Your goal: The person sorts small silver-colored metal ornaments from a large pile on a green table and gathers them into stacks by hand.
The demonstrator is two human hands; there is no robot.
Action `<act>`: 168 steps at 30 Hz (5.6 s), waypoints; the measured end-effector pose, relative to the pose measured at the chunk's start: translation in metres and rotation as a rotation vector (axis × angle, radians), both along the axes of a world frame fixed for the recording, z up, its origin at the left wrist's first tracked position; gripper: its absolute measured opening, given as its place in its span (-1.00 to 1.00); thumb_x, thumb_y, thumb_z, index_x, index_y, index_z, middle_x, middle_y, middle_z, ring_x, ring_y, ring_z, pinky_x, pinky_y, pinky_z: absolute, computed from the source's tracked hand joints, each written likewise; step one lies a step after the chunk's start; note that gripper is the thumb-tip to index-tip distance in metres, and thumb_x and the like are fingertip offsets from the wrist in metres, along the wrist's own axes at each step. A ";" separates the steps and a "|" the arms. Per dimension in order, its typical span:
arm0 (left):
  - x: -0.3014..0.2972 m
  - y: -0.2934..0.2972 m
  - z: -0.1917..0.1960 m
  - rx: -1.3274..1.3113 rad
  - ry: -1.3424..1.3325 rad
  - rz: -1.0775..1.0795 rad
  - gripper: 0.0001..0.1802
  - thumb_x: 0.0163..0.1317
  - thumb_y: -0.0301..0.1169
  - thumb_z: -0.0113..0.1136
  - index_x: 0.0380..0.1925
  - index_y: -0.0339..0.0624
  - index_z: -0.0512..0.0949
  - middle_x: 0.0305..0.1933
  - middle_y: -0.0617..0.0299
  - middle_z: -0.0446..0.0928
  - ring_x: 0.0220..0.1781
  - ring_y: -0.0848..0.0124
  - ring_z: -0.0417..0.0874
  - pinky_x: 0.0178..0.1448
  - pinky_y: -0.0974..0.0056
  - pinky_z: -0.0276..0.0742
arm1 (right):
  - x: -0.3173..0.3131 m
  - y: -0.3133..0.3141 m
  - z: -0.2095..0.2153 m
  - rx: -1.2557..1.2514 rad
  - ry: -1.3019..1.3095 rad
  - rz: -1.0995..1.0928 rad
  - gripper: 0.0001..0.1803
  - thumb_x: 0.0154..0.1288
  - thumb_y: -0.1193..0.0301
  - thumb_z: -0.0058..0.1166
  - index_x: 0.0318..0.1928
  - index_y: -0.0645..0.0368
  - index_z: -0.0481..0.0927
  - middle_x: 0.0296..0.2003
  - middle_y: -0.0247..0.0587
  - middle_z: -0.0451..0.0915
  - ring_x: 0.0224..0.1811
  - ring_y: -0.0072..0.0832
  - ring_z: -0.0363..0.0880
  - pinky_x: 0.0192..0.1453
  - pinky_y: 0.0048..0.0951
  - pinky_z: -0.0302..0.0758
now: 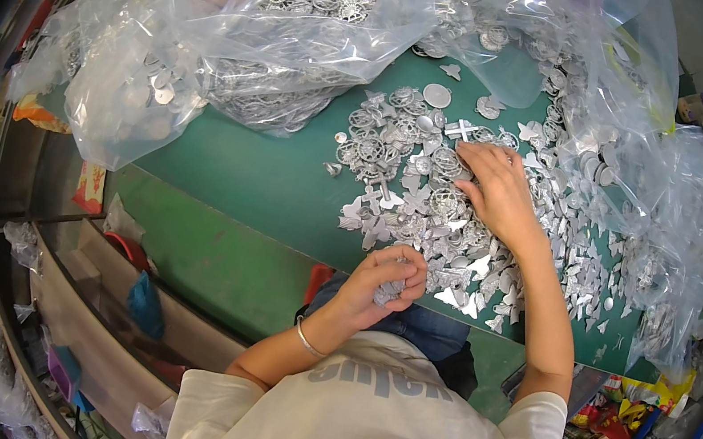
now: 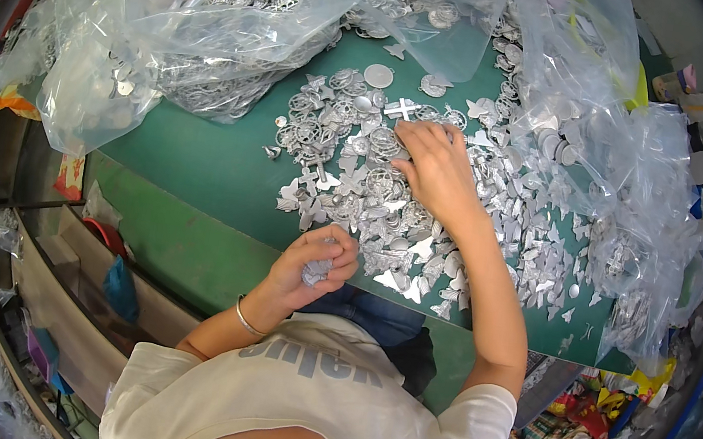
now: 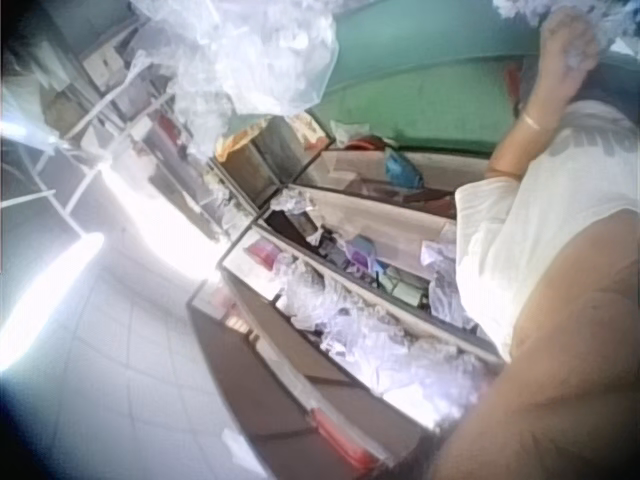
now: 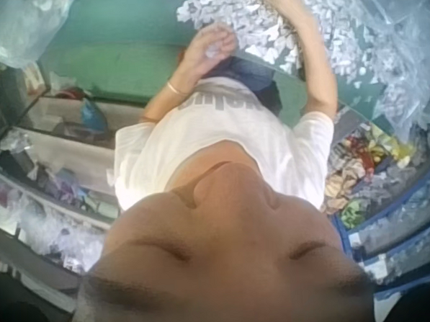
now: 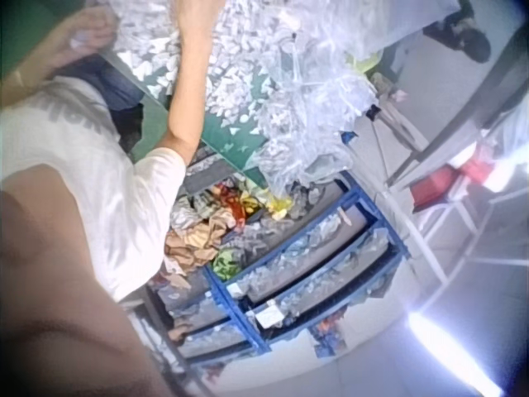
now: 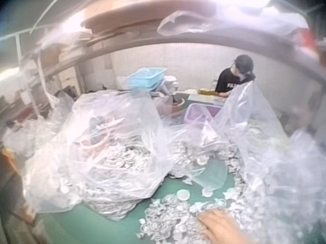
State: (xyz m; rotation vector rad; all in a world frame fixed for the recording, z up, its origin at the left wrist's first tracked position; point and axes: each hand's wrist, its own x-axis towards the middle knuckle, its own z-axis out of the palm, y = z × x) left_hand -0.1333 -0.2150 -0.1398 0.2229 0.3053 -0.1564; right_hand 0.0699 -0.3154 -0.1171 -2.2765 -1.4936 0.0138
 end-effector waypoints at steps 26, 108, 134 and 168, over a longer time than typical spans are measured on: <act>-0.002 0.002 0.001 0.008 0.036 0.028 -0.89 0.15 -0.49 0.00 -0.32 -0.27 0.42 -0.48 0.24 0.21 -0.49 0.51 0.20 -0.65 0.55 0.07 | -0.003 -0.025 0.011 0.417 1.263 -0.485 -0.70 0.28 0.53 -0.15 0.03 0.26 0.39 -0.51 -0.49 0.37 -0.49 -0.75 0.31 -0.43 -0.67 0.36; 0.003 0.010 -0.002 -0.053 -0.108 0.076 -0.67 0.23 -0.26 -0.03 -0.10 -0.24 0.44 0.02 -0.12 0.39 0.01 0.04 0.51 -0.25 0.19 0.67 | 0.011 0.075 0.000 0.176 0.189 0.135 -0.52 0.01 0.20 0.17 -0.03 0.10 0.49 0.02 -0.14 0.42 0.12 -0.10 0.29 0.19 -0.18 0.21; -0.006 0.013 -0.015 0.142 -0.134 0.084 -0.72 0.18 -0.31 0.07 -0.14 -0.19 0.47 -0.12 0.02 0.42 -0.12 0.22 0.52 -0.37 0.38 0.63 | -0.029 -0.006 0.016 0.050 0.130 0.145 -0.69 -0.02 0.45 0.16 -0.19 0.23 0.51 -0.02 -0.15 0.44 0.04 -0.18 0.34 0.08 -0.26 0.32; 0.001 0.016 -0.028 0.032 -0.293 0.042 -0.62 0.18 -0.32 0.09 -0.02 -0.20 0.39 -0.13 0.11 0.43 -0.15 0.29 0.53 -0.34 0.38 0.57 | 0.053 0.022 0.009 0.412 1.427 -0.384 -0.70 0.21 0.41 0.04 -0.11 0.37 0.41 -0.46 -0.31 0.51 -0.46 -0.52 0.45 -0.28 -0.52 0.39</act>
